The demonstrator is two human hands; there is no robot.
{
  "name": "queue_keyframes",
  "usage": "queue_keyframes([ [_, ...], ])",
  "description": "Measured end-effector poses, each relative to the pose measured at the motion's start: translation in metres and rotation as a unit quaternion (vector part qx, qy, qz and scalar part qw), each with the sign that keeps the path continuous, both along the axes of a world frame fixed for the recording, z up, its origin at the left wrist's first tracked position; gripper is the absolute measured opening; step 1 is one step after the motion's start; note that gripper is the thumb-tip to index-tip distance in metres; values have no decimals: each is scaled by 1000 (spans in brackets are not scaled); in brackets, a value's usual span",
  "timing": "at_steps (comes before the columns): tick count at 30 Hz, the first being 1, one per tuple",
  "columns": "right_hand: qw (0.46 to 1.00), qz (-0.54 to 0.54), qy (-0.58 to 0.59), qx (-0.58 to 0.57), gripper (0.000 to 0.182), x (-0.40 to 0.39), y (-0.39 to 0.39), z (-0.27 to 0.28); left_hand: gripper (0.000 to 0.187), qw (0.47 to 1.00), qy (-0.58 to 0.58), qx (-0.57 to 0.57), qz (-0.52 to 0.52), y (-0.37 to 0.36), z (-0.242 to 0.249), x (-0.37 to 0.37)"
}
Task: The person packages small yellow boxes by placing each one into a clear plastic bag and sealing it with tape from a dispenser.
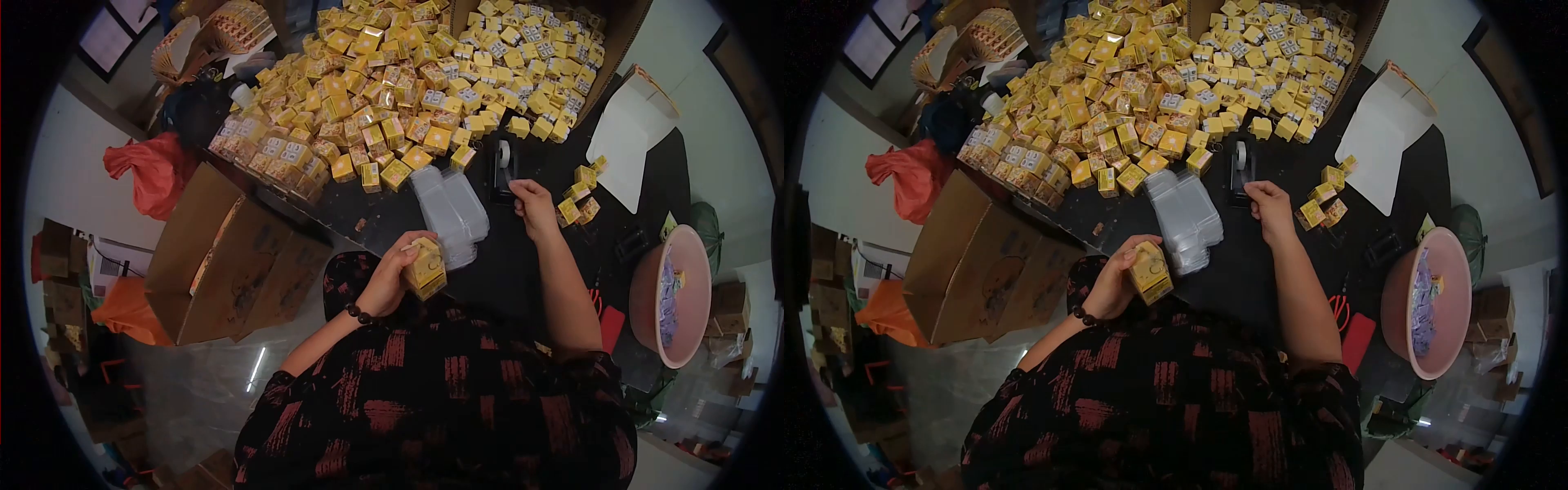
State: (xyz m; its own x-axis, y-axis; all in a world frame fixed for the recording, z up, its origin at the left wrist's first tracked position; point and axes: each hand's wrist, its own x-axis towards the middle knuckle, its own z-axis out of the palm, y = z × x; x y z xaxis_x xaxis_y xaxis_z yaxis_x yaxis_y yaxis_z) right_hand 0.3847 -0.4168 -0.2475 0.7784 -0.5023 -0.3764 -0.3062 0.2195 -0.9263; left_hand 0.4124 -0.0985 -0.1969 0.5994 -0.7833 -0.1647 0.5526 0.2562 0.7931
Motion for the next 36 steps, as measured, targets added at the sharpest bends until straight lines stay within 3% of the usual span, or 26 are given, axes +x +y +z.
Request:
queue_keyframes([
  [2, 989, -11, -84, 124, 6, 1, -3, -12, 41, 1000, -3, -7, -8, 2, -2, -1],
  [3, 989, -10, -84, 123, 6, 0, 0, -10, 41, 1000, 4, -5, -13, 2, 0, -1],
  [5, 960, -74, -138, 234, 5, -4, 9, -9, 40, 1000, 11, -2, -16, 3, 2, 0],
  [9, 958, -94, -175, 208, 6, -8, 23, -8, 46, 999, 25, 23, -3, 2, 6, -3],
  [11, 959, -127, -222, 121, 6, -9, 32, -21, 53, 999, 26, 33, 18, 0, 10, 0],
  [12, 960, -124, -222, 120, 6, -9, 34, -36, 54, 996, 84, 18, 25, 0, 12, 1],
  [14, 944, -201, -254, -55, 8, -9, 40, -67, 56, 989, 143, 2, 35, 2, 17, 4],
  [17, 919, -263, -278, -97, 9, -4, 57, -62, 59, 973, 219, -60, 49, 5, 22, 10],
  [21, 904, -262, -331, -67, 4, -4, 57, -76, 62, 968, 228, -102, 36, 8, 16, 14],
  [23, 911, -271, -304, 61, 2, -12, 61, -66, 62, 967, 228, -111, 34, 10, 17, 13],
  [24, 912, -268, -306, 62, 2, -18, 69, -53, 63, 965, 232, -112, 47, 10, 20, 13],
  [26, 957, -100, -260, 78, 7, -35, 96, -11, 64, 962, 237, -114, 68, 10, 20, 14],
  [27, 958, -96, -256, 81, 7, -42, 111, 13, 65, 966, 212, -134, 70, 11, 17, 14],
  [29, 969, 115, -212, 45, 9, -53, 140, 58, 65, 968, 186, -149, 71, 10, 14, 11],
  [34, 961, 199, -186, 42, 10, -50, 165, 87, 64, 971, 126, -179, 96, 5, 17, 8],
  [36, 959, 204, -197, 23, 22, -46, 167, 83, 65, 972, 121, -177, 101, 6, 16, 8],
])
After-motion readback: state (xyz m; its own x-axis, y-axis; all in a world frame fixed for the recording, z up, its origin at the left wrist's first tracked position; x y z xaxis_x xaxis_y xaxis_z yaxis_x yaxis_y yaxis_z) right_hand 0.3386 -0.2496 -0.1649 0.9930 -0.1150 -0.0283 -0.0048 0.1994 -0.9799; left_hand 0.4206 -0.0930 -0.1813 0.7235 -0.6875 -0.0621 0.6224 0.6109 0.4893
